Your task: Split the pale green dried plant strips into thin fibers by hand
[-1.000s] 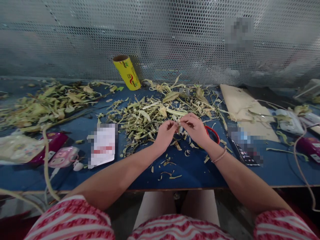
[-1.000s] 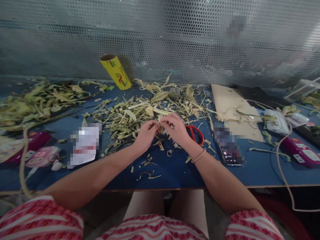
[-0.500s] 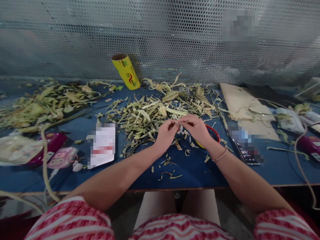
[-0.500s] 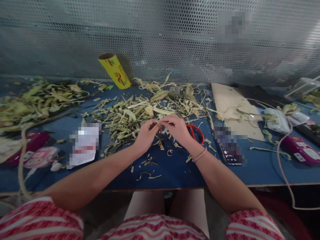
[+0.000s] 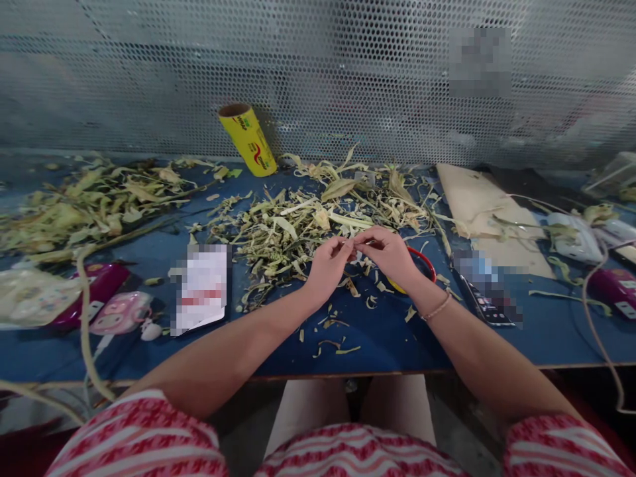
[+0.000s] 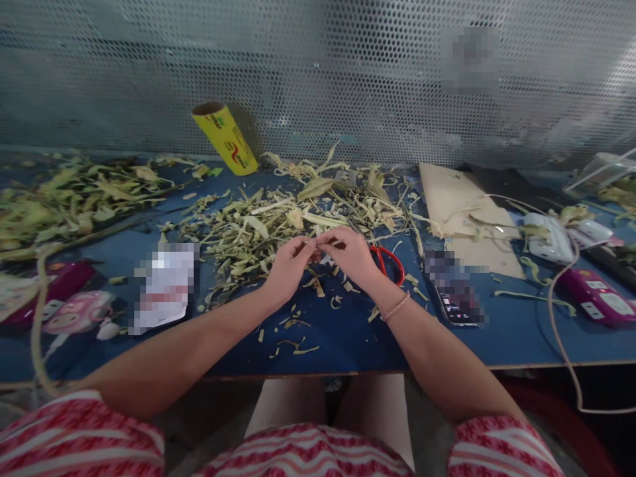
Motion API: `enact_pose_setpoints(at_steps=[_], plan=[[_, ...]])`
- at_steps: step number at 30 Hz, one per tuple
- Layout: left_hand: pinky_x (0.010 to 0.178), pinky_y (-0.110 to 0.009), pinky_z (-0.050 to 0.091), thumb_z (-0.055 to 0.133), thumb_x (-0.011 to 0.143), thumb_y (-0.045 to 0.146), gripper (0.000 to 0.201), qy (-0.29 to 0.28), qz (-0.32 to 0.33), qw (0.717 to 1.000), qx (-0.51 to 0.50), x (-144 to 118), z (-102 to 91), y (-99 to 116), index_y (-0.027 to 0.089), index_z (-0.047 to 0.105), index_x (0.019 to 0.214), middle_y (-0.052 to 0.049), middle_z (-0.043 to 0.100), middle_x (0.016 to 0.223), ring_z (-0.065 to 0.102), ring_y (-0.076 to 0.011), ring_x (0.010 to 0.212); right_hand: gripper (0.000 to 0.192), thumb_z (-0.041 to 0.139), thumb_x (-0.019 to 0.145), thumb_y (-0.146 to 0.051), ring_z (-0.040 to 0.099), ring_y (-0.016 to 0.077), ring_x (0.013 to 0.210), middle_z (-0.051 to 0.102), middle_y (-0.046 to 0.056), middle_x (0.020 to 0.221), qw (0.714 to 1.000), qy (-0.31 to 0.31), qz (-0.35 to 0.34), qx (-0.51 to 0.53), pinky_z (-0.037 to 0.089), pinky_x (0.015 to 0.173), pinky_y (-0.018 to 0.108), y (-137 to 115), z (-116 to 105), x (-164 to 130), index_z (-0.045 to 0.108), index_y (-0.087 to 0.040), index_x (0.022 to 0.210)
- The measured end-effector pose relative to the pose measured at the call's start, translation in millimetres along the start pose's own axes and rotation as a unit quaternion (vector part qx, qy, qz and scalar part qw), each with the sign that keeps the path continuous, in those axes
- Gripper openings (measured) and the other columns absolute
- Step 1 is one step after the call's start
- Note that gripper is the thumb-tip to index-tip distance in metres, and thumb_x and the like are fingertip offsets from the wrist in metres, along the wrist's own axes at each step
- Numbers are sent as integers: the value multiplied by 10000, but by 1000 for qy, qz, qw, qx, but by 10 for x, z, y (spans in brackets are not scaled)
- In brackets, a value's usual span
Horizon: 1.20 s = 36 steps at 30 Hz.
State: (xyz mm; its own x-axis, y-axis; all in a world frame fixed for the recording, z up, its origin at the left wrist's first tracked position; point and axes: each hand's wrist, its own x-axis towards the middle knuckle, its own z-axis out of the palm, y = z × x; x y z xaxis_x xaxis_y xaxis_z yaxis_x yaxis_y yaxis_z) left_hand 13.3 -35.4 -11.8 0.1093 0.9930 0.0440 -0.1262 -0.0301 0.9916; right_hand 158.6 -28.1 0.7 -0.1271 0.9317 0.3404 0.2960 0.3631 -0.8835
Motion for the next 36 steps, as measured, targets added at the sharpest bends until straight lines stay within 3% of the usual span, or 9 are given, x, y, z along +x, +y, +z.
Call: enact_pose_setpoints(at_steps=[7,20,26,31,36], plan=[[718,-286,497,576,816,348,182,4,4,1000,-26,8,3,-34,180,581,747,-2,621,698,595,-124,671,173,704,739,-360,627,167,785,678,52,872,999,3,22,30,535,734,333,59,9,1,691,-210,825],[675,-278,481,563,856,340,188,-8,16,997,74,12,-49,27,181,587,758,-9,626,674,590,-135,647,196,717,711,-370,629,172,738,681,43,801,998,10,40,50,525,724,338,1,28,-3,672,-195,787],[673,-279,475,564,856,296,149,-8,34,996,82,-2,-46,51,186,579,756,-7,618,668,586,-135,635,203,636,796,-395,635,196,805,696,60,870,998,17,52,22,510,776,358,32,14,-2,679,-201,833],[677,-278,476,550,865,341,170,-18,45,995,89,-5,-57,37,194,583,786,-7,616,685,592,-143,656,290,619,807,-437,628,201,926,679,69,1024,997,1,69,32,516,802,338,131,33,16,658,-216,991],[681,-279,481,553,863,362,189,-26,46,994,99,-5,-56,24,194,579,779,-9,611,683,592,-144,655,368,540,829,-542,611,210,969,669,68,1078,990,-24,117,75,528,791,336,141,59,11,677,-215,928]])
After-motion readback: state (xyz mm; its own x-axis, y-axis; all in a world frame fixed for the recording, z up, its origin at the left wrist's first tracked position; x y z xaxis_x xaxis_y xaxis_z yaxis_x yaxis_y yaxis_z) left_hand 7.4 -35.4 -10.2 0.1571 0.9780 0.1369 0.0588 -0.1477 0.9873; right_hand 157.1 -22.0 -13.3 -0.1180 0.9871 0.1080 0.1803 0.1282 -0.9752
